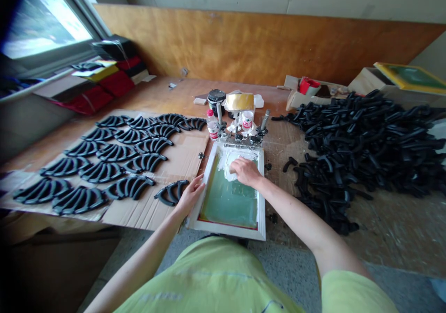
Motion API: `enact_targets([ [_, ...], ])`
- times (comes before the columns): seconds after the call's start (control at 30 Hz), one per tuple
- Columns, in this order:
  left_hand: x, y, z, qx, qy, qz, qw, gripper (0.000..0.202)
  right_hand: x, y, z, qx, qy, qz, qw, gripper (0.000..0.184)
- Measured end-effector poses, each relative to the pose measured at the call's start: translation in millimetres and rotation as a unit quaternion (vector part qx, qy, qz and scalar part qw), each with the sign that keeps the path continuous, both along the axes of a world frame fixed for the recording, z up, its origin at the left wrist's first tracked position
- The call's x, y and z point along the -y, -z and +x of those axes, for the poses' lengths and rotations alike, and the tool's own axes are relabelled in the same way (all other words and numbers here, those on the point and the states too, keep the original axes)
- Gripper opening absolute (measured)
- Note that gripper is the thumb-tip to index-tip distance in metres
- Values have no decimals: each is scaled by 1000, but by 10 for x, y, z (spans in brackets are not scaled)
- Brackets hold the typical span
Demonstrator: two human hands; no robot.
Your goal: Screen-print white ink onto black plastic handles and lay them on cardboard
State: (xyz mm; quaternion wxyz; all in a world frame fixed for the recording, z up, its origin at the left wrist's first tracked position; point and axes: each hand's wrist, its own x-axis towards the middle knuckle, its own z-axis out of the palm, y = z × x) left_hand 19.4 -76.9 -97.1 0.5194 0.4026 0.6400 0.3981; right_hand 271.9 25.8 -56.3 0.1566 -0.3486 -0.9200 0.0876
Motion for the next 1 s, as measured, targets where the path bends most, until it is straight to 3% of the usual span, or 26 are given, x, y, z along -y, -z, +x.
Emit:
enact_targets([
  [0.1, 4, -22, 4, 12, -3, 4, 1000, 68, 202, 123, 32, -28, -37, 12, 999, 28],
  [0.2, 5, -72, 15, 18, -5, -3, 1000, 69, 211, 87, 56, -41, -40, -16, 998, 21],
  [0.27, 5, -139, 10, 26, -2, -13, 1000, 70, 38, -26, -3, -50, 7, -24, 998, 19],
  [0.4, -18, -394, -51, 54, 27, -16, 998, 76, -493, -286, -91, -67, 117, -19, 991, 51],
  [0.5, -103, -687, -79, 46, 25, 3, 999, 66, -771, -347, 174, -119, 175, -15, 977, 47],
  [0.57, -219, -909, -49, 48, 7, 45, 998, 58, -820, -265, 485, -173, 253, -27, 951, 35],
  [0.67, -486, -1222, 56, 98, -25, 153, 983, 46, -683, 25, 855, -181, 363, -81, 911, 28],
  [0.7, -585, -1303, 93, 119, -32, 175, 977, 43, -596, 144, 900, -168, 371, -101, 908, 24],
  [0.77, -750, -1394, 156, 148, -42, 178, 972, 40, -399, 365, 862, -139, 323, -131, 927, 21],
  [0.83, -811, -1356, 210, 165, -75, 162, 970, 41, -211, 505, 704, -105, 240, -126, 957, 25],
  [0.9, -726, -1182, 286, 175, -99, 141, 969, 45, -44, 528, 503, -64, 173, -96, 978, 23],
  [1.0, -377, -773, 478, 196, -21, -17, 980, 54, 241, 395, 181, -63, 160, -48, 984, 10],
])
